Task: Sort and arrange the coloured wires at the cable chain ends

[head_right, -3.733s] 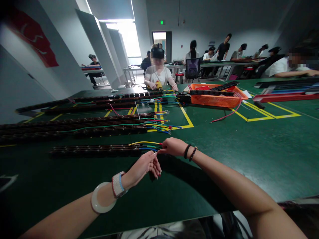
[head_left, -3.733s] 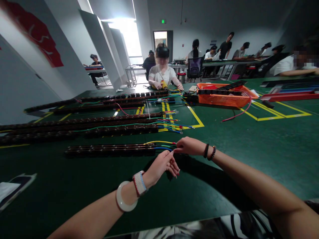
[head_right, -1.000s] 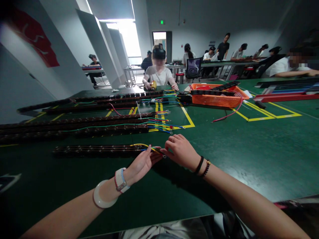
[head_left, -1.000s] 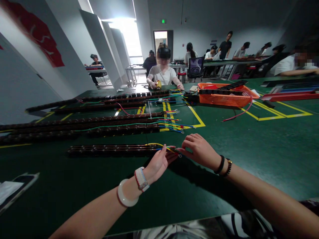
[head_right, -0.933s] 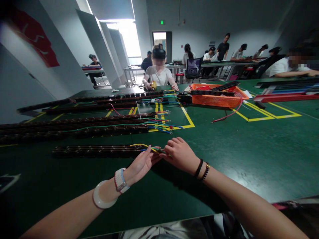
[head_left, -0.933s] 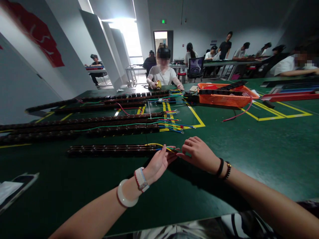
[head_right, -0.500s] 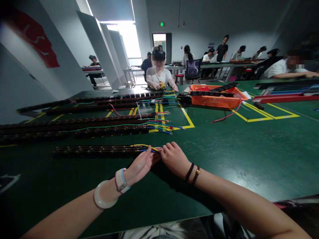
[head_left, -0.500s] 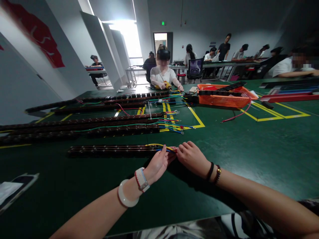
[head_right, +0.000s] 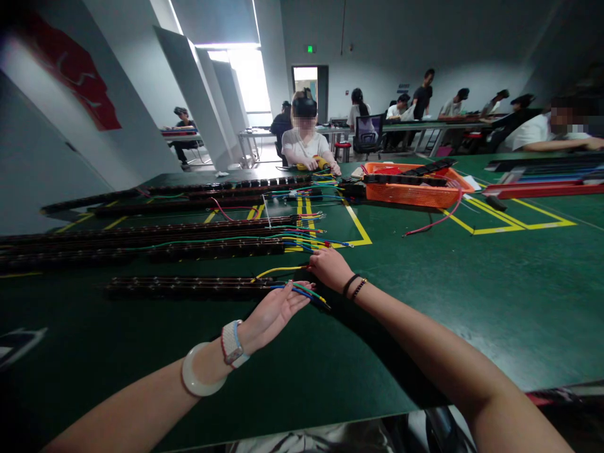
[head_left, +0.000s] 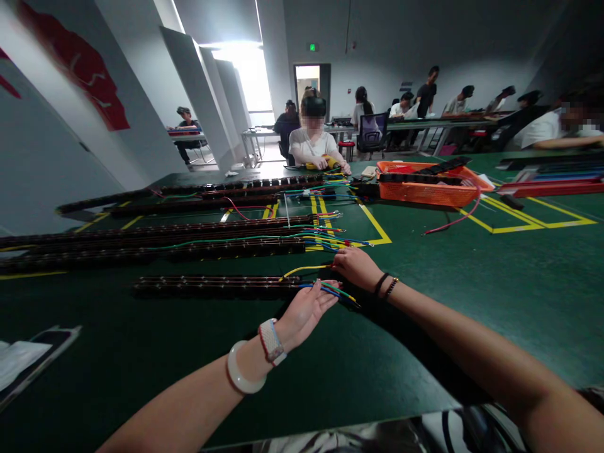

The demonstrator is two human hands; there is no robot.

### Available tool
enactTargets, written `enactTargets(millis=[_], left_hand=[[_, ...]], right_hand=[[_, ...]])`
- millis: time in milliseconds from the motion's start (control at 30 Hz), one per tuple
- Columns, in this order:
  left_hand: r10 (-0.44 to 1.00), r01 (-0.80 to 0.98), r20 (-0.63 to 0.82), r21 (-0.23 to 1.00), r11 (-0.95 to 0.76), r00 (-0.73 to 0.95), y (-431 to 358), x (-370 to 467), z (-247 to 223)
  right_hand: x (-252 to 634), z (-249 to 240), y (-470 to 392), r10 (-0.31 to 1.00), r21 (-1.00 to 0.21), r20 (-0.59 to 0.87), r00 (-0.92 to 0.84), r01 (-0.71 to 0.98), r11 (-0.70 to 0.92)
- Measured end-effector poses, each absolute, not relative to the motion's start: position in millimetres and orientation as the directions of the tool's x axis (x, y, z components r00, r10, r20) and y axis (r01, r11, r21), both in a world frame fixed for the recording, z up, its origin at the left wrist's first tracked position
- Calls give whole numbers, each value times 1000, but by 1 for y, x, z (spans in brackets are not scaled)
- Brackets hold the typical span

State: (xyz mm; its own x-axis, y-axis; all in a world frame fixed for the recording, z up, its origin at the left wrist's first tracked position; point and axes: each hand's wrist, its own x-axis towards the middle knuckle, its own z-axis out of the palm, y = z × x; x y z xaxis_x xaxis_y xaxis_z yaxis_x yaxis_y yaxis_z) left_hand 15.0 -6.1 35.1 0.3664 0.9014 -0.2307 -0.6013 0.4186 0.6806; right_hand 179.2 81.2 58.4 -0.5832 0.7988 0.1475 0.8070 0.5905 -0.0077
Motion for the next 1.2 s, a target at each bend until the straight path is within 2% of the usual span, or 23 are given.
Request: enactTargets(millis=[233, 433, 733, 900, 1200], left_hand=[[911, -619, -195, 681, 392, 363, -3, 15, 26], [897, -604, -181, 684, 409, 402, -3, 15, 28], [898, -587, -189, 699, 408, 398, -5, 18, 35], [893, -537, -222, 734, 417, 391, -6, 18, 38], [922, -452, -236, 817, 359, 306, -12, 21, 38]], right_hand=[[191, 49, 69, 762, -79, 233, -604, 769, 634], [198, 62, 40, 732, -159, 329, -596, 729, 665], [196, 58, 21, 710, -92, 173, -683, 706, 702], [195, 61, 28, 769, -71, 214, -603, 775, 627], [197, 44, 50, 792, -141, 305, -528, 798, 586]])
